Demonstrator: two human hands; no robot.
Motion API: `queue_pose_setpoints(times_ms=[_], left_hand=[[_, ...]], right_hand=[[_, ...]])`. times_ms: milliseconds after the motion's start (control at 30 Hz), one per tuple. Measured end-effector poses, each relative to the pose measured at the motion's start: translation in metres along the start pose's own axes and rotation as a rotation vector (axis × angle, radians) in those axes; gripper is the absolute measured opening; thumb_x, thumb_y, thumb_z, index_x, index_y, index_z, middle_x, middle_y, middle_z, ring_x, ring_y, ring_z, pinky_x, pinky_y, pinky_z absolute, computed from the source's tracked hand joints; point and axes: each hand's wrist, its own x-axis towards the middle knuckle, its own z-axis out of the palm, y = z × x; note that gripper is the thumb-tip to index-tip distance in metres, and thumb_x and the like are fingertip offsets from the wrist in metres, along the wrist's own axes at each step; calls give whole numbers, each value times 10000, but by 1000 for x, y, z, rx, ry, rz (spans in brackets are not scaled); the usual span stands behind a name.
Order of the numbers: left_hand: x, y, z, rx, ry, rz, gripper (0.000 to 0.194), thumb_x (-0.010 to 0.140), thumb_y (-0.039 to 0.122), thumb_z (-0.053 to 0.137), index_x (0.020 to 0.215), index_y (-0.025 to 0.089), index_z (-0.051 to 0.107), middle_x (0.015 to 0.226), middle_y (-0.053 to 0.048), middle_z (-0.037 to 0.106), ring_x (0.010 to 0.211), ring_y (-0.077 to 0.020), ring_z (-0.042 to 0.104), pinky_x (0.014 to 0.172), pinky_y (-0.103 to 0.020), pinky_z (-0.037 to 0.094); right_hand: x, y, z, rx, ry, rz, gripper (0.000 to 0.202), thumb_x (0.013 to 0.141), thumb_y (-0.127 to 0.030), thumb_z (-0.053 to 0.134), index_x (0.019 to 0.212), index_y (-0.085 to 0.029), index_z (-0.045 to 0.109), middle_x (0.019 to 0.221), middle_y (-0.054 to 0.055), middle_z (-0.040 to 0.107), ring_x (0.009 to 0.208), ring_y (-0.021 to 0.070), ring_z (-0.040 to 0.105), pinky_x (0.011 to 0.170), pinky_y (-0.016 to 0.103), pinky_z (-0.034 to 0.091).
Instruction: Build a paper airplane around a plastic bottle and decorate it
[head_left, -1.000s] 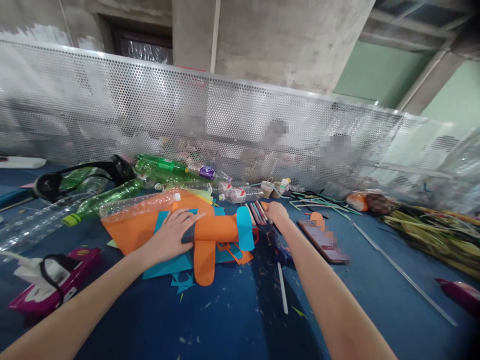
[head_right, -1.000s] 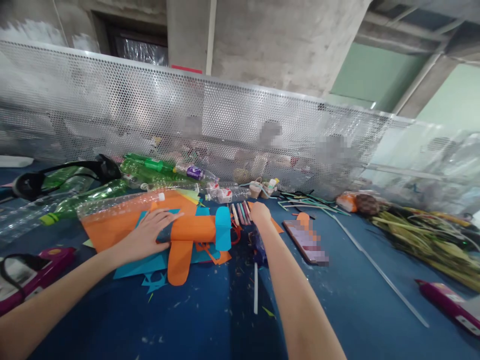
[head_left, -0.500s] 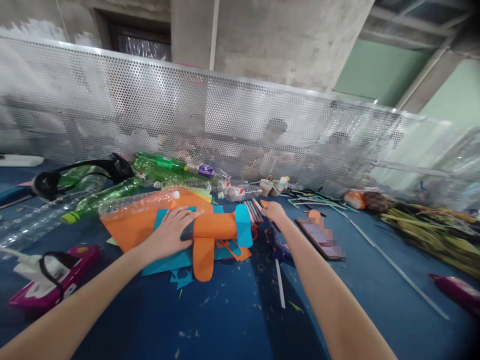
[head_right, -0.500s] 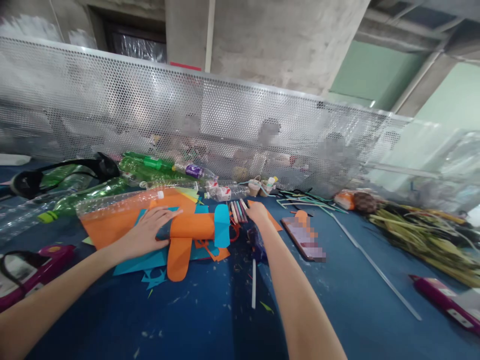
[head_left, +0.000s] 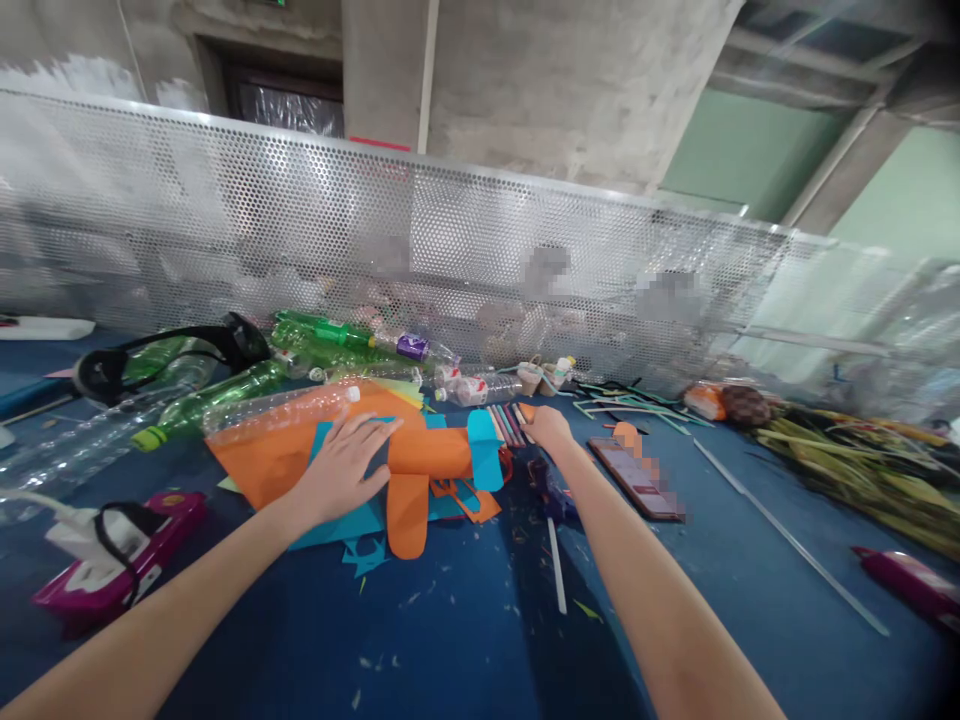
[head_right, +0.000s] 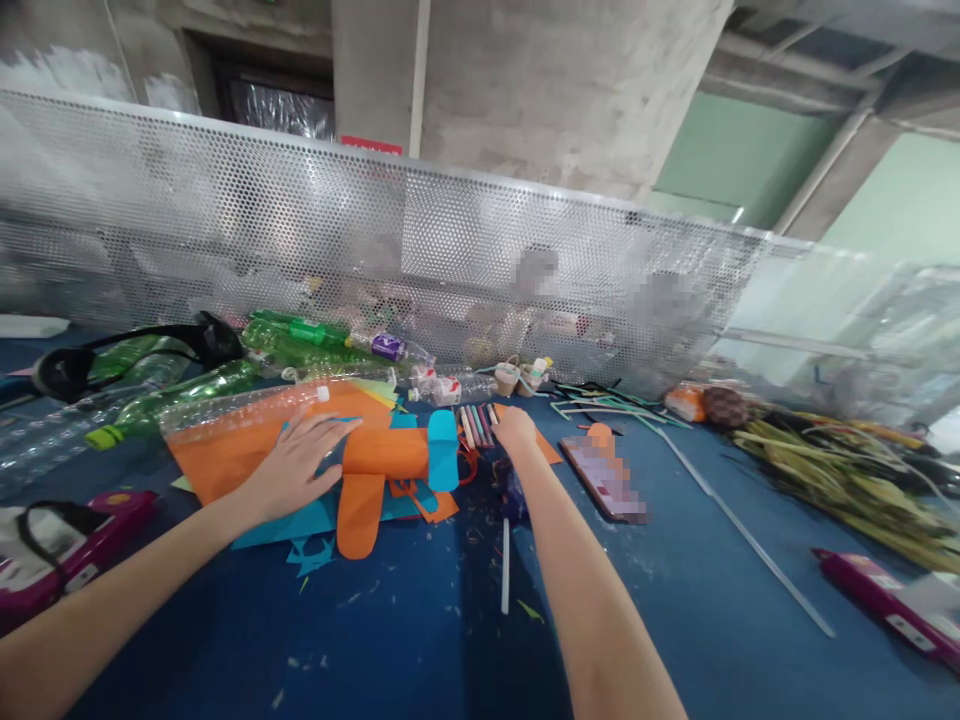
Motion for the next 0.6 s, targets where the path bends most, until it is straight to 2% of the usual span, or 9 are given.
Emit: queue_pose_setpoints(times_ms=[167, 367, 467, 600], left_hand=[[1, 2, 1, 32, 50, 6, 465, 886, 242, 390, 1351, 230, 382, 1236, -74, 566, 1239, -286, 411, 1086, -564, 138], [1, 6, 7, 10, 83, 18, 422, 944, 257, 331, 1360, 221, 390, 1323, -91, 471, 1283, -269, 354, 1102, -508, 177], [1, 7, 11, -20, 69, 4, 420, 961, 303, 328, 1368, 211, 374, 1348, -98, 437, 1292, -268, 331, 1091, -484, 229], [1, 10, 13, -55, 39, -15, 430, 972, 337, 314, 1371, 184, 360, 1288, -107, 471, 1236, -267, 376, 1066, -468, 276]], right_hand=[[-5, -4, 1, 52, 6, 21, 305, 901, -291, 564, 1171, -148, 552, 1177, 100, 571, 982, 215, 598, 817, 400, 511], [-14, -3, -12, 293, 9, -43, 302, 905, -292, 557, 1174, -154, 550, 1184, 97, 569, 984, 215, 596, 819, 406, 511], [-28, -5, -24, 498, -10, -140, 296, 907, -299, 552, 1165, -153, 551, 1154, 85, 582, 954, 207, 606, 795, 398, 519], [-71, -12, -31, 789, -77, -373, 335, 961, -361, 382, 1167, -160, 553, 922, 39, 641, 795, 130, 609, 756, 281, 511]])
